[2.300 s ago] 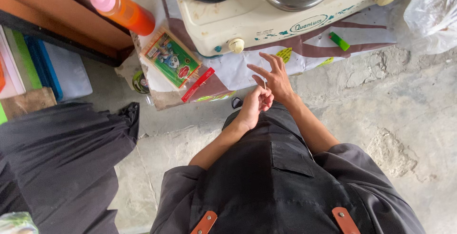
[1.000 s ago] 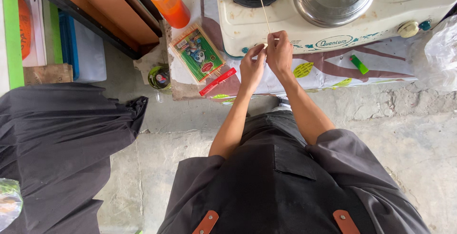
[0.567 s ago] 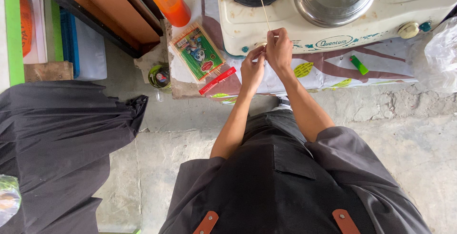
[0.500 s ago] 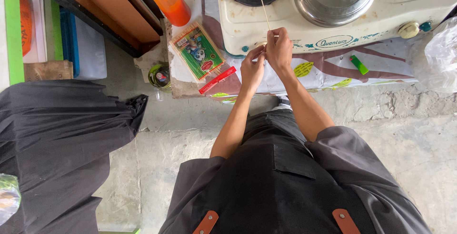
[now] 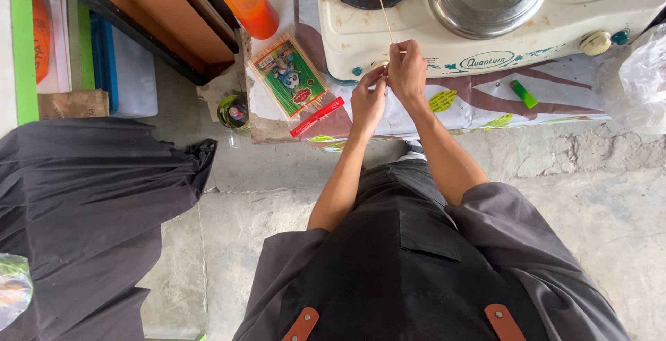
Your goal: The person pours water from a large jug into a pot, carries the pot to a work area, assembles a steamer by placing a rack and lid on the pot, and then places the assembled steamer onto a portable gas stove and ignites it with a match.
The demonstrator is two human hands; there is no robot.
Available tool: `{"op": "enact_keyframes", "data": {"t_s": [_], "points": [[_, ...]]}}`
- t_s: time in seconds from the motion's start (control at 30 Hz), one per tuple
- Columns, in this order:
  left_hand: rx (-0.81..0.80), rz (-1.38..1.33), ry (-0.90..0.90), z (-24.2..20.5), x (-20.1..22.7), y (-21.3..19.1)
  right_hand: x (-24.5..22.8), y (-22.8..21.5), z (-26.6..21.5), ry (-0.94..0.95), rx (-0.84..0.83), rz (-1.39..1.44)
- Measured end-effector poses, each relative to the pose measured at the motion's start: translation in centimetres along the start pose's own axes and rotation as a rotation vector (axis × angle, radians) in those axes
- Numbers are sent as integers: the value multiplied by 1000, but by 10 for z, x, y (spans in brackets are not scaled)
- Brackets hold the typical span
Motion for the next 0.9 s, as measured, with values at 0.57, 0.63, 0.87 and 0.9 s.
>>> {"op": "enact_keyframes", "data": {"t_s": [0.57,0.63,0.87,0.9], "points": [[2,-1,-10,0,1,-5,-4,4,8,-47,43,-65],[1,10,-8,-1,2,-6,-5,4,10,-8,16,-32],[-1,2,23,-1,5,-6,-8,4,10,3,20,-98],[-1,3,23,-1,6,-6,-8,5,10,-4,20,-95]]}}
Point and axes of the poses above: each hand's wrist, its own z-axis towards the middle knuckle, its own y-axis out of the palm, x = y × z, the point moved 1 cm from there along z, towards the middle knuckle, and after that the axes turned 6 degrees about -z, right-handed, at the moved point
